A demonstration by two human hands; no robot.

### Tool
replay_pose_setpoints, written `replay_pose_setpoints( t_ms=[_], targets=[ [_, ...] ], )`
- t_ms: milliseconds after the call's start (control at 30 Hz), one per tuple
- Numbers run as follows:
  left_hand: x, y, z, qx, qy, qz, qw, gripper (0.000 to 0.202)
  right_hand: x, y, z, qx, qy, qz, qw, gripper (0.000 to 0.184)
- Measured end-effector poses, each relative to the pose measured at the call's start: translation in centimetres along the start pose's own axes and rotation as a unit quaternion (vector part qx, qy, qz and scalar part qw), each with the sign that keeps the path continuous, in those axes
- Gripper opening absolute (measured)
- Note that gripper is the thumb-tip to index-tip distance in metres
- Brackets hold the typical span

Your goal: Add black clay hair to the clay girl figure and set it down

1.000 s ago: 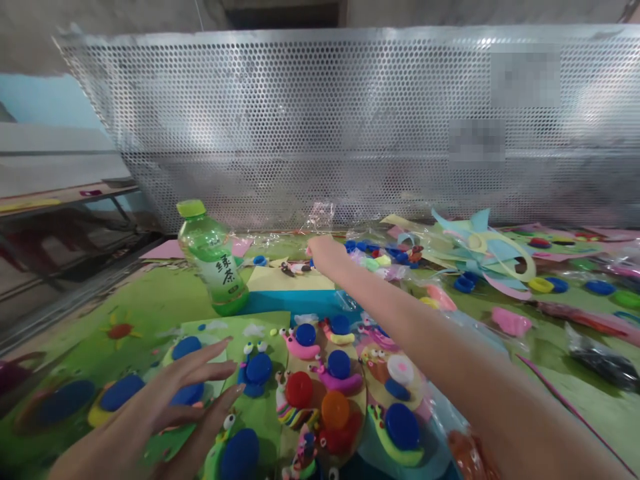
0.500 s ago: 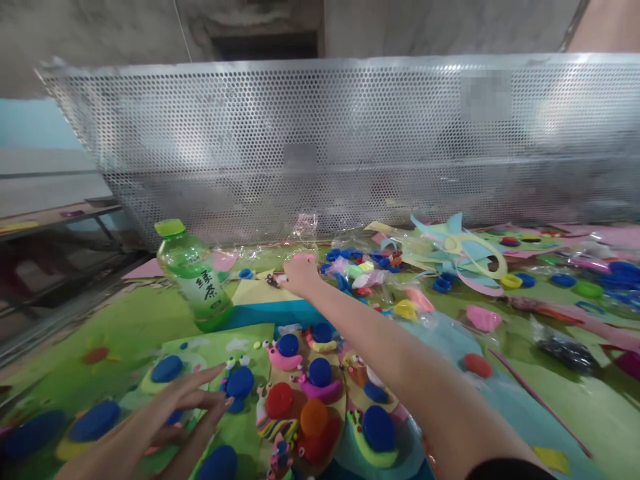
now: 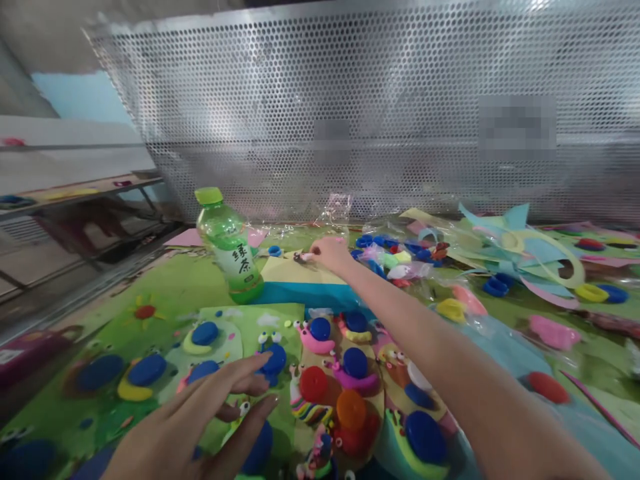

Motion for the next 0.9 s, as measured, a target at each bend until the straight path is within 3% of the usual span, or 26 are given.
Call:
replay_pose_setpoints(
  t_ms=[333, 700, 900],
  targets=[
    [-0.2, 0.1, 0.1, 0.013, -0.01, -0.023, 1.0, 0.024, -1.7, 0.1, 1.2, 0.026, -0.051, 0.079, 0.995, 0.025],
    [-0.3, 0.3, 0.0, 0.009, -0.023, -0.028, 0.999, 0.023, 1.0, -0.2, -1.9, 0.001, 0.001, 0.014, 1.0, 0.025],
    [-0.2, 0.0, 0.0, 0.016, -0.021, -0.018, 0.999, 0.023, 0.1, 0.0, 0.2, 0.037, -0.016, 0.01, 0.999, 0.023]
  ],
)
Point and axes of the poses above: each hand's wrist, its own z-axis towards the middle knuckle, its own y-axis out of the back of the hand, x = y × z, the point moved 5 cm from there along z, towards the middle knuckle, and after that the axes turned 9 degrees about x, right-handed, at the moved point
